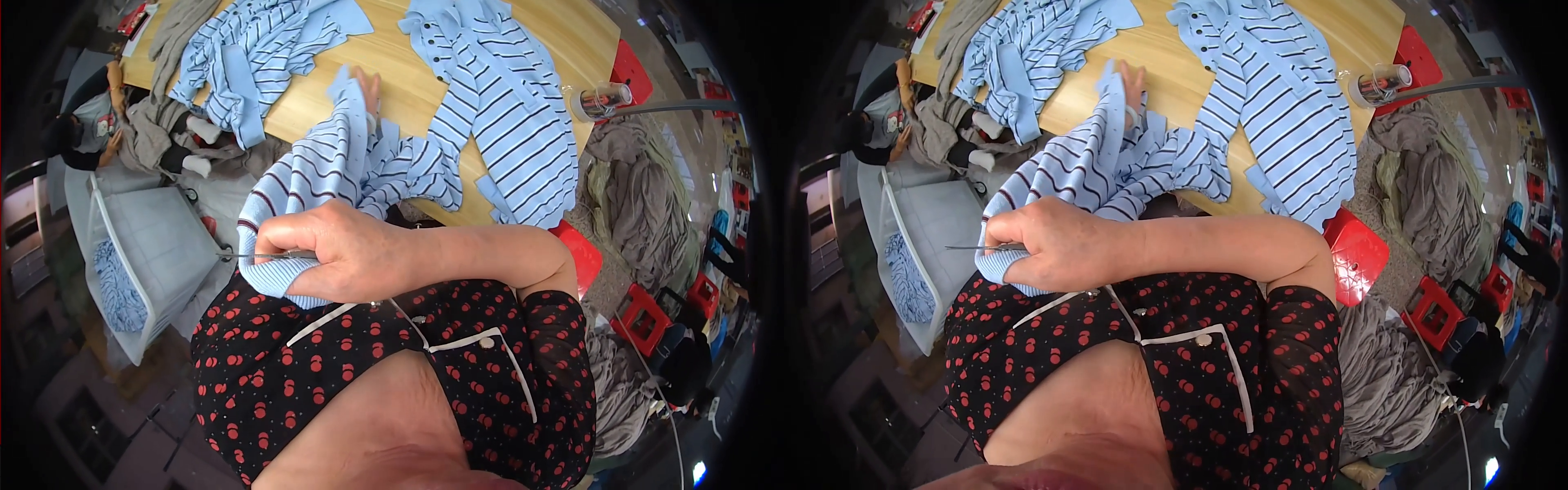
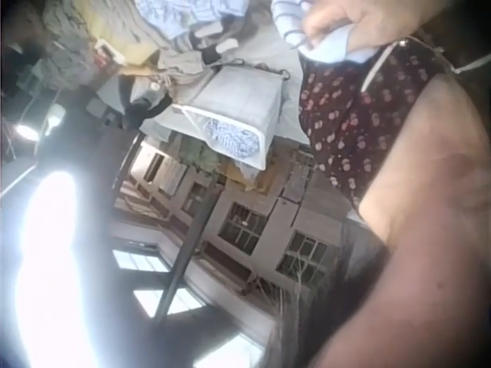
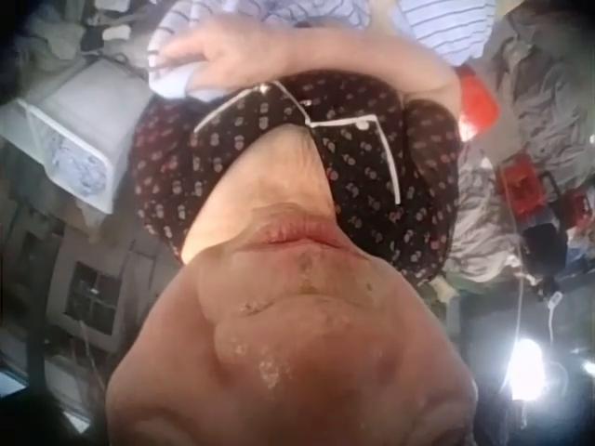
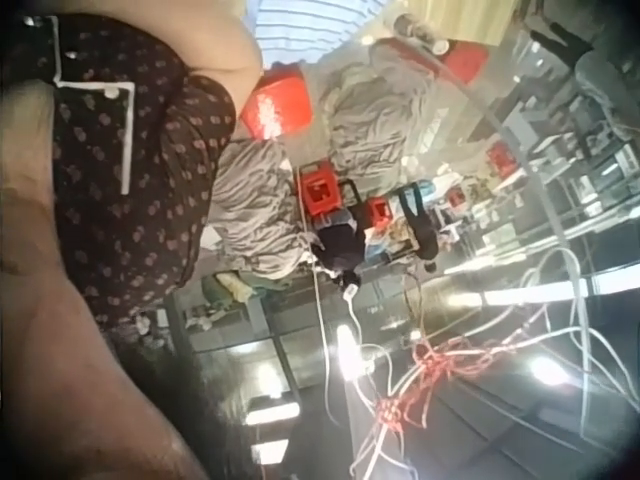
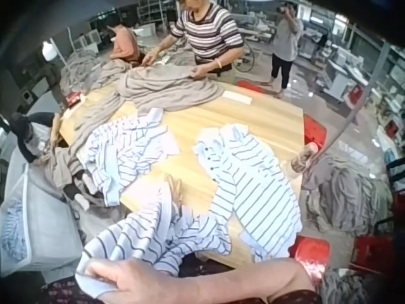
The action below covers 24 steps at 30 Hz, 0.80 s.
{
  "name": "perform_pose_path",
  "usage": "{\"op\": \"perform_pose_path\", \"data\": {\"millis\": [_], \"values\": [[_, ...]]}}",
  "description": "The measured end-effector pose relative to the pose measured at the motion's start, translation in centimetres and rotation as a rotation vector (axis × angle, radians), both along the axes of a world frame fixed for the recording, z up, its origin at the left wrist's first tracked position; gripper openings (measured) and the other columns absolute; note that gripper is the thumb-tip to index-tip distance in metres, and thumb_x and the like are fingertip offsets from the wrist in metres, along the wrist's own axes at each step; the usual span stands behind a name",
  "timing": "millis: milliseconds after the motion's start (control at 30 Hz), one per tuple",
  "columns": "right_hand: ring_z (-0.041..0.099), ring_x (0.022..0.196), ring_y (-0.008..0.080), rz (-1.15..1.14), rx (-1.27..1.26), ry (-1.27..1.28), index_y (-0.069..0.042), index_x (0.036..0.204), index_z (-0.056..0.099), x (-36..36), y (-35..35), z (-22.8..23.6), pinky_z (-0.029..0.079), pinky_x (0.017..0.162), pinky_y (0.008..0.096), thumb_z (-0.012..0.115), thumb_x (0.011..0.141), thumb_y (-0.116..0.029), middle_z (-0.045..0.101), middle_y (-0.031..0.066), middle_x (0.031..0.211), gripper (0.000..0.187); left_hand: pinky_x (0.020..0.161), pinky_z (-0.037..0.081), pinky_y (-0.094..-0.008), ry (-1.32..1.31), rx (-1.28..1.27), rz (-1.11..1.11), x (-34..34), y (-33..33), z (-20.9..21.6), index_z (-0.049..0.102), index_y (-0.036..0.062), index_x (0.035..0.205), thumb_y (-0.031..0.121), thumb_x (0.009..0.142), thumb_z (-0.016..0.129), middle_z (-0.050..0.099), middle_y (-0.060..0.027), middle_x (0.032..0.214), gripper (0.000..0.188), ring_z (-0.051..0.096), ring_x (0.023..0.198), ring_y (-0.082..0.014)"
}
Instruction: Inspecting, sorting, and arranging striped shirts on a work table.
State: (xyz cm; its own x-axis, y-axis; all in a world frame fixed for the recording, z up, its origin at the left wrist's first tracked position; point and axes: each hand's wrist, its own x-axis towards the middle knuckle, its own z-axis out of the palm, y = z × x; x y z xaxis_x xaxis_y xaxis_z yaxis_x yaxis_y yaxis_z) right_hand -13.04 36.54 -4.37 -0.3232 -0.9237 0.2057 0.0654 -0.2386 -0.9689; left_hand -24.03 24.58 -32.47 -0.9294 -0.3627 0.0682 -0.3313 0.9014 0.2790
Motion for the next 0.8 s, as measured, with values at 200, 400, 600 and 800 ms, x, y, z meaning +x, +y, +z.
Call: {"op": "perform_pose_path", "data": {"millis": [200,400,600,800], "values": [[0.053,0.067,0.012,-0.035,0.054,-0.076,0.0,0.085,0.051,-1.4,0.6,-1.0,0.041,0.061,0.0249,0.056,0.074,-0.009,0.057,0.0073,0.074,0.016,0.082,0.038,-0.0326,-0.285,0.042,-0.113,-3.2,-2.8,-1.7,0.047,0.0011,0.106,0.017,0.072,0.052,0.048,-0.0201,0.105,0.038,0.046,0.1,-0.0267],[0.054,0.067,0.0139,-0.079,0.052,-0.116,0.0,0.086,0.051,-2.1,0.2,-1.7,0.041,0.062,0.0263,0.055,0.071,-0.007,0.056,0.008,0.074,0.017,0.079,0.04,-0.0341,-0.642,0.071,-0.189,-4.1,-5.7,-2.6,0.05,0.0009,0.101,0.017,0.07,0.052,0.053,-0.02,0.098,0.035,0.05,0.094,-0.0278],[0.053,0.065,0.0136,-0.059,0.061,-0.061,0.001,0.085,0.05,-1.6,-0.5,-1.8,0.041,0.061,0.0267,0.055,0.069,-0.006,0.055,0.0085,0.072,0.018,0.073,0.042,-0.0362,-0.497,0.235,-0.129,-4.2,-8.5,-0.6,0.055,0.0005,0.093,0.019,0.068,0.052,0.057,-0.0202,0.088,0.032,0.055,0.084,-0.0304],[0.049,0.07,0.0112,0.082,0.04,-0.026,0.002,0.087,0.05,-1.6,-1.3,-2.0,0.04,0.064,0.0264,0.053,0.071,-0.007,0.054,0.01,0.075,0.019,0.08,0.04,-0.0397,-0.343,0.175,-0.377,-5.1,-7.6,4.8,0.048,-0.0021,0.102,0.02,0.061,0.055,0.049,-0.0265,0.101,0.047,0.048,0.095,-0.0366]]}}
